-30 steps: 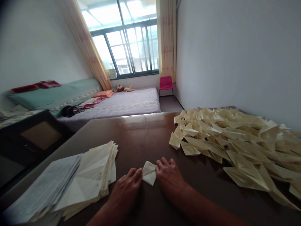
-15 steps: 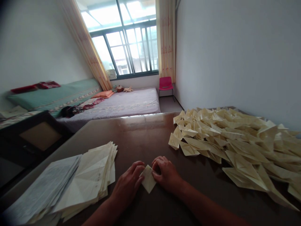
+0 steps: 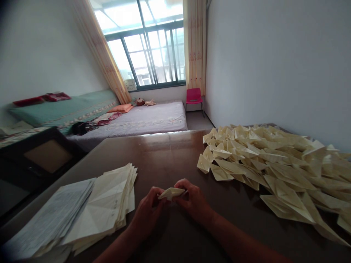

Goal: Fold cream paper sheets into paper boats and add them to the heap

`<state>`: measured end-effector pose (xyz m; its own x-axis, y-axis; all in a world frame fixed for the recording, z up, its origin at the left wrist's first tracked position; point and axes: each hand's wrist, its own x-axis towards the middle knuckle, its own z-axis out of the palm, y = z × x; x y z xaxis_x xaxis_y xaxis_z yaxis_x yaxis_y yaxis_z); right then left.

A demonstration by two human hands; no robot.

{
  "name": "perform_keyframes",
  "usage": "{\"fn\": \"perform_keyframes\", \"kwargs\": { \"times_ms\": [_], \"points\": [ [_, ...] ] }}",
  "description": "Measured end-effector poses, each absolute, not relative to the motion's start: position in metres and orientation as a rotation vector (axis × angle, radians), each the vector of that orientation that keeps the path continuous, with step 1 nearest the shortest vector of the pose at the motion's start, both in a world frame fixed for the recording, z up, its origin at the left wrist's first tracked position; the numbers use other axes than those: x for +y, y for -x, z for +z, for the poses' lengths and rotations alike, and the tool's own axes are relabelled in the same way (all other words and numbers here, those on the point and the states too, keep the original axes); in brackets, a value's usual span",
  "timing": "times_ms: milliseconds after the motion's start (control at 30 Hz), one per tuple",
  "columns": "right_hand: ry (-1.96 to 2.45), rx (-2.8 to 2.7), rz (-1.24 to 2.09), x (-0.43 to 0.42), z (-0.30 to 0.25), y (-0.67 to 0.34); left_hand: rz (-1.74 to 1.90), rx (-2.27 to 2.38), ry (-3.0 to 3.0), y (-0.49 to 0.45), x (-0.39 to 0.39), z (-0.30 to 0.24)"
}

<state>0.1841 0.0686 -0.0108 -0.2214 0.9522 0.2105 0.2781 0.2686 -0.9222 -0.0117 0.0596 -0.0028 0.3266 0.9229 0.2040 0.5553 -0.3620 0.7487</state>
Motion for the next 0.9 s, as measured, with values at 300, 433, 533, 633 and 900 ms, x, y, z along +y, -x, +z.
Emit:
{"fn": "perform_keyframes", "kwargs": {
  "times_ms": [300, 433, 533, 633, 900],
  "points": [
    [1.161, -2.173, 0.235, 0.063, -0.008, -0.192, 0.986, 1.234, -2.532, 0.017, 0.065, -0.001],
    [1.179, -2.41, -0.08, 0.061, -0.002, -0.195, 0.844, 1.11, -2.756, 0.017, 0.062, 0.004],
    [1.181, -2.523, -0.003, 0.064, -0.001, -0.198, 0.631, 1.101, -2.771, 0.015, 0.062, 0.005],
    [1.122, -2.522, 0.267, 0.072, -0.003, -0.206, 0.474, 1.115, -2.735, 0.015, 0.063, 0.006],
    [0.979, -2.392, 0.692, 0.088, -0.009, -0.222, 0.453, 1.127, -2.517, 0.021, 0.067, 0.01]
  ]
}}
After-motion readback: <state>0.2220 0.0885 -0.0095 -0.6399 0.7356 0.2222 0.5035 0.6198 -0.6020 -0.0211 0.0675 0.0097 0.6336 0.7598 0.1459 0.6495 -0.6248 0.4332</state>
